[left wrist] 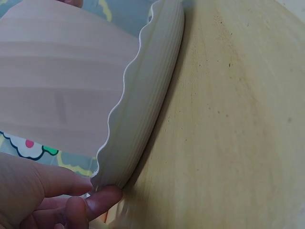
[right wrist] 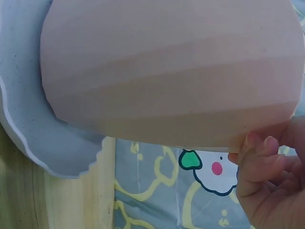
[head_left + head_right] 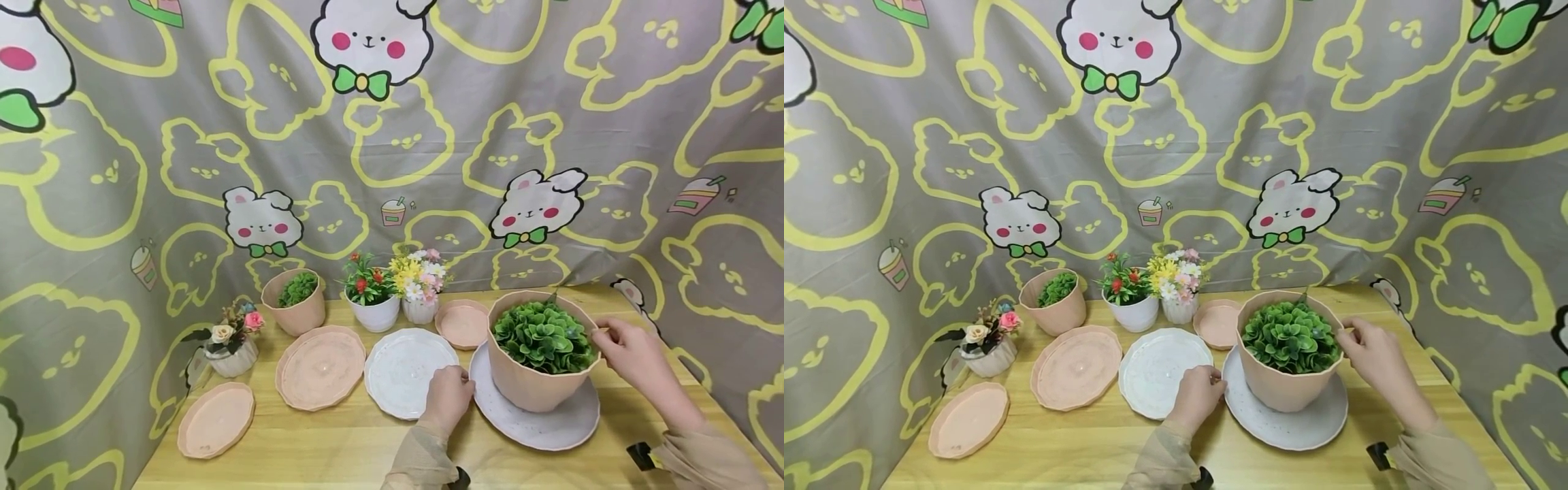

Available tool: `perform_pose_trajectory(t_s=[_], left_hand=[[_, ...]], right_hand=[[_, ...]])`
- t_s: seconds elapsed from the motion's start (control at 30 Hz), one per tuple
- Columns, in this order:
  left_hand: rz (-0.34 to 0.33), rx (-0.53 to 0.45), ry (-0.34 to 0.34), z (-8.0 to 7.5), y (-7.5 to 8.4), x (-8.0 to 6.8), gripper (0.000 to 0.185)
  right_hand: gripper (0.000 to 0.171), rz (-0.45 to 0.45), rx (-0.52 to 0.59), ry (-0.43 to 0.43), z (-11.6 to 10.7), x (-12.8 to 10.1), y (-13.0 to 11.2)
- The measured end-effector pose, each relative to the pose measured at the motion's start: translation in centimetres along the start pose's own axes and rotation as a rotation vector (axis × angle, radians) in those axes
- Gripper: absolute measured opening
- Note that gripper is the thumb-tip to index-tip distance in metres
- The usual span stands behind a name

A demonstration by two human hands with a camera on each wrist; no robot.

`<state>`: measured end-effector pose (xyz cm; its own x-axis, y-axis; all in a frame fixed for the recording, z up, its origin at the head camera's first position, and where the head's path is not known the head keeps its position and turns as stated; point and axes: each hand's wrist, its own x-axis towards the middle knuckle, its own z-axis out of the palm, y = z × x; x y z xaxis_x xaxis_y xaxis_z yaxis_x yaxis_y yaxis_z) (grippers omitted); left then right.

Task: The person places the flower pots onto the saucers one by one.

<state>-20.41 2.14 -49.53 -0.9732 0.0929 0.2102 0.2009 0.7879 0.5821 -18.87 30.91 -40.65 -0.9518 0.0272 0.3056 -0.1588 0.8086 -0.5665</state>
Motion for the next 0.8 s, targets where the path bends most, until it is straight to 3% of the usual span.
perform_pose_trajectory(t_s=[0.3, 0.43, 0.67, 0.8], left_hand=[[0.011, -0.002, 0.005, -0.3, -0.1, 0.1, 0.005], [0.014, -0.002, 0.006, -0.3, -0.1, 0.0, 0.005], [0.014, -0.009, 0.008, -0.1, -0.2, 0.1, 0.005], [0.018, -0.016, 0.007, 0.0, -0.2, 0.0, 0.004]], right_hand=[[0.033, 0.005, 0.068, -0.033, 0.4, 0.3, 0.5], [0.039, 0.027, 0.165, -0.077, 0.3, 0.2, 0.8], [0.043, 0.093, 0.438, -0.135, 0.4, 0.0, 2.5], [0.035, 0.126, 0.466, -0.186, 0.6, -0.1, 3.8]])
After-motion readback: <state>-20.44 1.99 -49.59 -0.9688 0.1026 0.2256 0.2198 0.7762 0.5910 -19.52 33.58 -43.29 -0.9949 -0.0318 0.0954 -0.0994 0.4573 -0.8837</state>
